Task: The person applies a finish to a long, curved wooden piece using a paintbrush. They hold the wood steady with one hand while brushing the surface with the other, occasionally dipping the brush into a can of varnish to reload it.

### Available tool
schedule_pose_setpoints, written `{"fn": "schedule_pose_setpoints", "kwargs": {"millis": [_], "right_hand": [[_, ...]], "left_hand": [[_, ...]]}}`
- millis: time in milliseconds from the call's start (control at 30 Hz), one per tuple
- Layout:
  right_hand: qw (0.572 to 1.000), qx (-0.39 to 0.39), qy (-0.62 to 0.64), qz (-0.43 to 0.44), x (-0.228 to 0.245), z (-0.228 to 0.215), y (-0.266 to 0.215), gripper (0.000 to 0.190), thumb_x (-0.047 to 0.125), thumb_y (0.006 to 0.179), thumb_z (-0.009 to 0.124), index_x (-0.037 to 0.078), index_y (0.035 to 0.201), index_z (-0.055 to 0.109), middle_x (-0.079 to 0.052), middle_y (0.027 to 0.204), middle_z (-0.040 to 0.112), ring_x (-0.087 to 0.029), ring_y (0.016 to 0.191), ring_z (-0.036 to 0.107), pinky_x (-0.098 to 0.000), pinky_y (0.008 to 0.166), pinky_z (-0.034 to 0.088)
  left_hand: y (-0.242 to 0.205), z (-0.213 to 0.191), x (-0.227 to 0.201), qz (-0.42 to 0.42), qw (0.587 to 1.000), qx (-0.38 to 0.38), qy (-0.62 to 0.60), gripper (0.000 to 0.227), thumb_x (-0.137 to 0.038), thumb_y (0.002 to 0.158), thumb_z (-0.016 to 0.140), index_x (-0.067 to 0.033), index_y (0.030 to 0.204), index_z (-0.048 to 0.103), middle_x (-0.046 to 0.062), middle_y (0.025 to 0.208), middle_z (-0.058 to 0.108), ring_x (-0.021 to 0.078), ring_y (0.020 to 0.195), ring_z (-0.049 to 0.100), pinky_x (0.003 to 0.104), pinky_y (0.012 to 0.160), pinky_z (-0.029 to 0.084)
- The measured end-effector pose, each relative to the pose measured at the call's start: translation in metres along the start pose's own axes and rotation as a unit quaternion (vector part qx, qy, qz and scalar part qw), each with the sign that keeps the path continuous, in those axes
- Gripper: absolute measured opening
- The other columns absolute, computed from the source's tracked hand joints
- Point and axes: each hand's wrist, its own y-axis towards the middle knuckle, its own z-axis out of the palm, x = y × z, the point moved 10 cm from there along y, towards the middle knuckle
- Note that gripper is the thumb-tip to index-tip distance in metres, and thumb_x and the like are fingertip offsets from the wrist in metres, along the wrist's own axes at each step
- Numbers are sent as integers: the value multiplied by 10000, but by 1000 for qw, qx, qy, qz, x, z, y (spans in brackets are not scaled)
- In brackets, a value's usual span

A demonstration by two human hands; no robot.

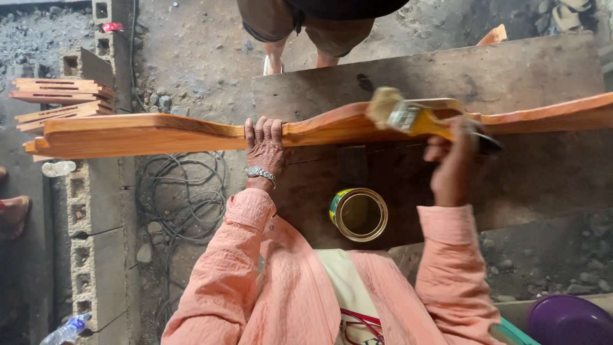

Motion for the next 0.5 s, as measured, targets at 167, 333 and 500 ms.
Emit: {"fn": "schedule_pose_setpoints", "kwargs": {"millis": [167,333,500], "right_hand": [[990,-141,-9,-20,29,-91,24,161,268,1009,643,113,968,622,-25,760,590,-73,510,523,-221,403,350],[981,-130,-75,-125,3,-113,31,189,210,1108,598,52,1013,641,-85,717,580,-107,505,484,-264,431,339],[911,-33,-191,-364,96,6,-73,181,89,1191,660,-15,1061,589,-172,1049,631,-309,951,616,-417,857,488]], "left_hand": [[-3,4,4,-11,1000,-20,-8,954,-391,594,871,-90,1384,430,93,1340,489,333,1383,415,572,1282,98],[4,-3,3,-23,999,-31,-1,760,-303,668,712,-106,1343,424,83,1237,494,319,1306,440,567,1283,98],[4,-5,1,-22,999,-38,-21,749,-343,662,751,-87,1305,466,94,1194,520,340,1245,470,570,1280,117]]}}
